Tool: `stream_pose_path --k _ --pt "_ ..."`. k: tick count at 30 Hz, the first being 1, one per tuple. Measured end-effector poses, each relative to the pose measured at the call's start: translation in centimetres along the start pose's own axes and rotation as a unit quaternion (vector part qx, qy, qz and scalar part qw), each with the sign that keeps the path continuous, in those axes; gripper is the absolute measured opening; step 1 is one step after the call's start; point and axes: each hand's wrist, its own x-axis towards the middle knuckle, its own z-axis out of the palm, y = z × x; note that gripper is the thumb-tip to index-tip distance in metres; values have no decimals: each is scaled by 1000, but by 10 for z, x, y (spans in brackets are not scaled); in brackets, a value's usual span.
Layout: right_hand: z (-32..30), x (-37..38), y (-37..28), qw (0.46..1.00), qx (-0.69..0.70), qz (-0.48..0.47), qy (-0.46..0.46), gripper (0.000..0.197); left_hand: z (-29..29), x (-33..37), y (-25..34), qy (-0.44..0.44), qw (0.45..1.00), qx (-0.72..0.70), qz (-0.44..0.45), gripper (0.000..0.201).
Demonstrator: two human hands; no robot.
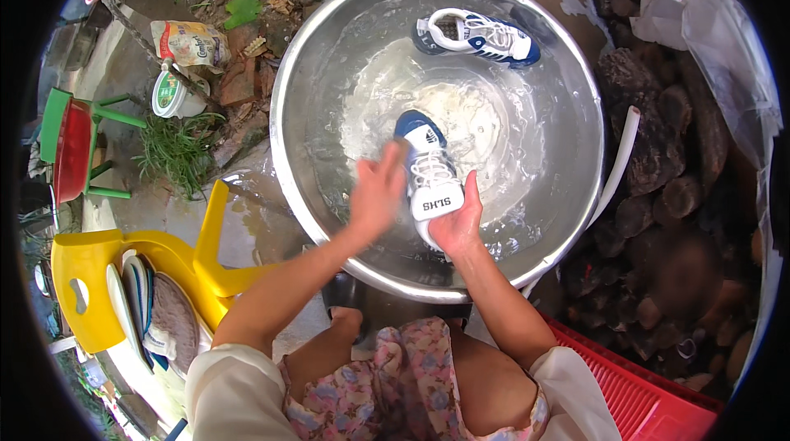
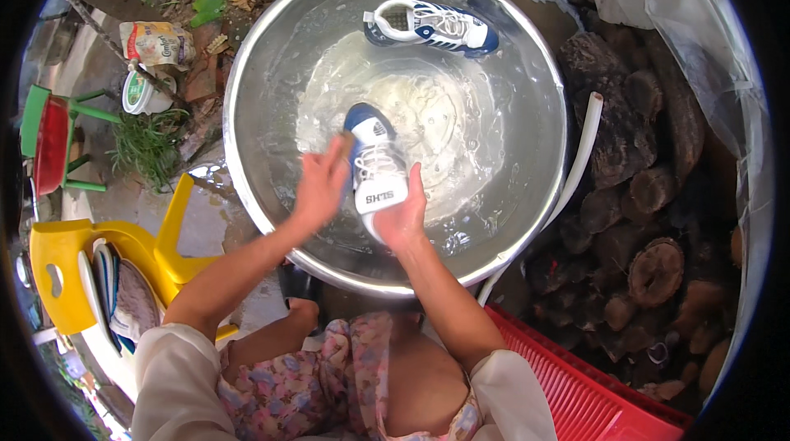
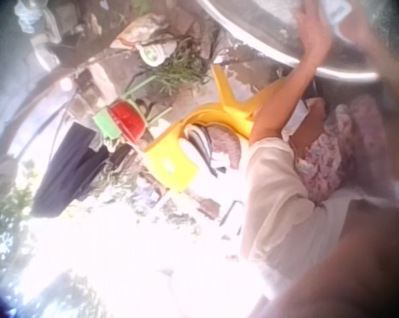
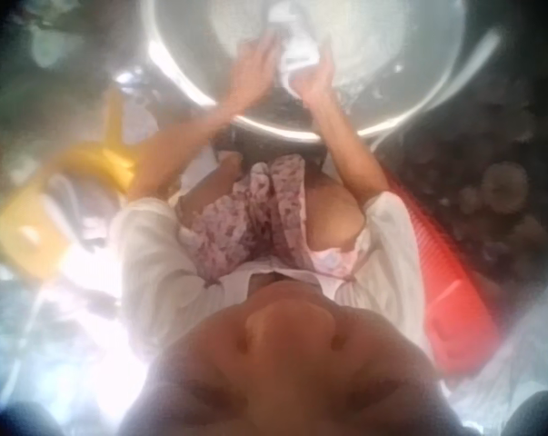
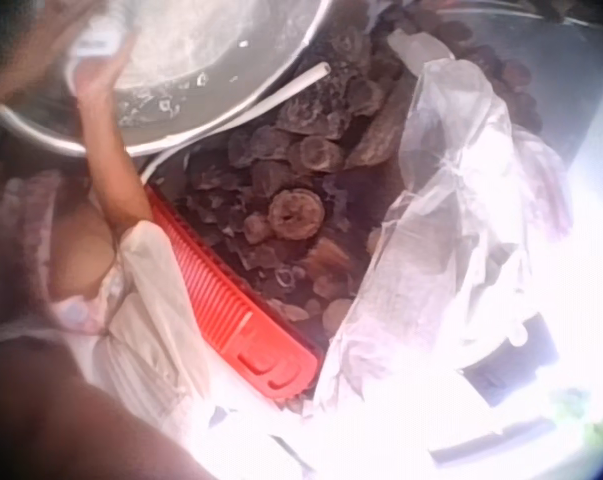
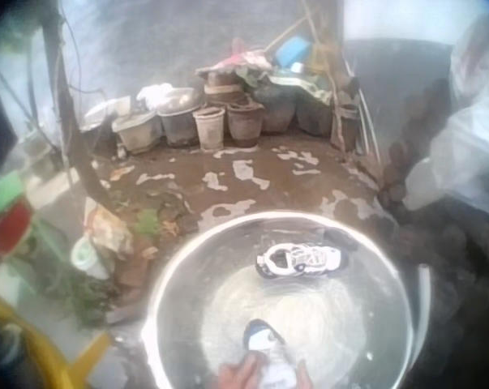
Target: The person cleans several shoes in a large metal basin filled with soapy water. They scrub a blue slipper and a brown shoe using a handheld brush, then thoroughly scrub a white and blue athletic shoe, cleaning the sides, soles, and laces.
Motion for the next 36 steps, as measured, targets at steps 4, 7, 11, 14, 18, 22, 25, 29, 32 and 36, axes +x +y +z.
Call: stream_pose_path --k 4,7,11,14,18,22,25,29,32,36 --pt "8 -18 -16 997 -41 60 33 66 5 -18 38 -103 983 63 140 46" --pt "-1 -11 7 998 1 22 -50 65 -13 43 12 38 975 131 175 44" --pt "7 -9 -2 999 -28 35 -16 64 1 23 39 11 994 89 64 43" --pt "-4 -11 -20 997 -51 60 -26 71 6 -26 61 -46 992 20 114 42" --pt "-1 -15 -3 993 -94 71 6 73 -11 -7 34 -55 963 119 236 42" --pt "-1 -8 20 981 -176 10 -75 69 -18 45 18 26 974 188 127 42" --pt "9 -10 8 995 -82 42 -43 65 -13 17 34 0 986 138 92 43" --pt "-55 6 -33 919 75 120 -369 71 0 -54 75 -79 980 -12 184 46" --pt "6 -15 3 995 -82 34 38 68 -10 -16 33 -85 972 117 185 46" --pt "10 -14 9 998 -57 24 -18 61 -38 63 -4 78 956 267 94 45"
